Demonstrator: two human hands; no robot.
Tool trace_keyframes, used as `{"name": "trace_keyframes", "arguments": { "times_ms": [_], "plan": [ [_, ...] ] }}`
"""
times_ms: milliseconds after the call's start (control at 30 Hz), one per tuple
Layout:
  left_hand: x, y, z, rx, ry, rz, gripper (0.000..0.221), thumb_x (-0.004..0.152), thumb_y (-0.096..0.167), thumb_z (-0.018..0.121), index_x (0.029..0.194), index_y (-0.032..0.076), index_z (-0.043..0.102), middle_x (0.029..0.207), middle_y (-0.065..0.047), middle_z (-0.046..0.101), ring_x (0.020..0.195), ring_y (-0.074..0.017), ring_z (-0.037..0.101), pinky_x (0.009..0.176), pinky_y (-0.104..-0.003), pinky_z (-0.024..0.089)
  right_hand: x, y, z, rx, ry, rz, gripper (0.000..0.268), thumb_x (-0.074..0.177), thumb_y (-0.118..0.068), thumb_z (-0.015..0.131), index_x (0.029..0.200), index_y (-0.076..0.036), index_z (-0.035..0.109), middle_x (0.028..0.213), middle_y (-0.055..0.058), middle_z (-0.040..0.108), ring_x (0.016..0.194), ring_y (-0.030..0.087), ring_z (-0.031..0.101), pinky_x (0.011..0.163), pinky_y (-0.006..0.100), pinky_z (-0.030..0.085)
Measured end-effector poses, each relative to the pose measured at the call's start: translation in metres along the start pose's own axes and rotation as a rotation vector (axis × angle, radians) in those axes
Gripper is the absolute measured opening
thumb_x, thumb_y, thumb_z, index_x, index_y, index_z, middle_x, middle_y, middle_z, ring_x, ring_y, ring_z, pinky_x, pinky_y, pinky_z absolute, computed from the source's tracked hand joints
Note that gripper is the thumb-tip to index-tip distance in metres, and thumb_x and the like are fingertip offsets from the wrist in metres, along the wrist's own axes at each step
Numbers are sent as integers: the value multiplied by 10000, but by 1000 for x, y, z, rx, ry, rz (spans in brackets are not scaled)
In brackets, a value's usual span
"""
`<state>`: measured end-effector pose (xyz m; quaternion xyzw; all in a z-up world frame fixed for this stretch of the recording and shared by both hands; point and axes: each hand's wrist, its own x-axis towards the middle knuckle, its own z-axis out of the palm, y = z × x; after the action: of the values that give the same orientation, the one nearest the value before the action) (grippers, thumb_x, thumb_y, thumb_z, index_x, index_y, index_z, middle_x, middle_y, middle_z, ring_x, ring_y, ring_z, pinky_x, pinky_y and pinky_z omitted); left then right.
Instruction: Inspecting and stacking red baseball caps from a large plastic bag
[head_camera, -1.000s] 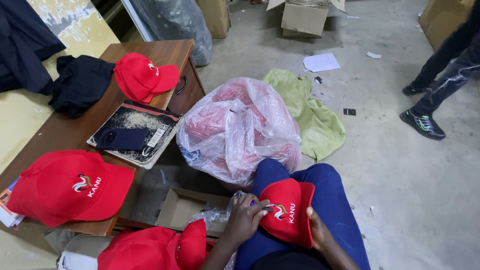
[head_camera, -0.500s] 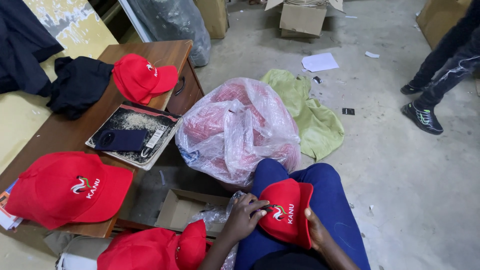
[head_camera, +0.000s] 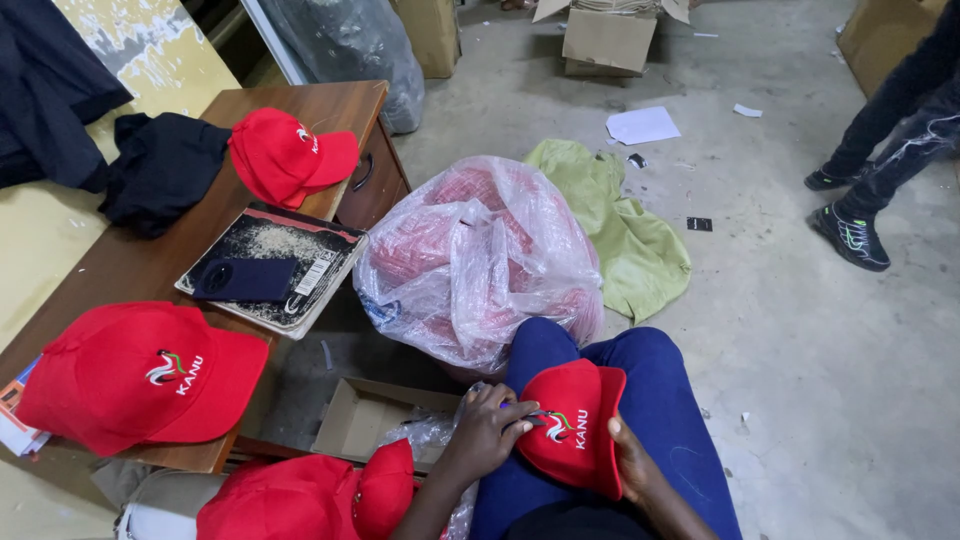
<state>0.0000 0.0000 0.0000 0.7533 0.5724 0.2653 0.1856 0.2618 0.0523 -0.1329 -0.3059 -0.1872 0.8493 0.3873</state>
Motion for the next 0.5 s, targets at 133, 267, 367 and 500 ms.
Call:
{"name": "trace_keyframes", "arguments": {
  "times_ms": [133,267,367,500],
  "plan": [
    [-1,-8,16,-69,-4,-30,308,961,232,683,1240,153,790,1117,-68,643,957,-242,548,936,-410,386,-8,-11,24,-23,94,39,970,778,-386,608,1646,-158,240,1507,312,445,1273,472,544,1000,634,522],
    [-3,-7,30,-111,91,-24,312,942,214,721,1232,117,785,1109,-70,682,1022,-246,609,921,-398,441,-10,-12,22,-59,140,25,948,797,-387,564,1655,-132,252,1525,322,444,1296,485,530,1019,644,501],
    [-3,-5,27,-98,149,-13,312,927,195,742,1223,110,792,1096,-82,684,992,-251,607,898,-399,464,-3,-6,6,-49,68,-5,924,822,-411,601,1629,-124,255,1472,323,465,1243,466,568,956,608,555],
    [-3,-6,25,-73,211,28,297,908,172,761,1195,108,807,1055,-66,696,950,-227,612,905,-392,444,4,-4,-8,-23,44,-12,911,833,-432,630,1603,-91,283,1443,328,489,1206,457,597,917,590,586]
  ]
}}
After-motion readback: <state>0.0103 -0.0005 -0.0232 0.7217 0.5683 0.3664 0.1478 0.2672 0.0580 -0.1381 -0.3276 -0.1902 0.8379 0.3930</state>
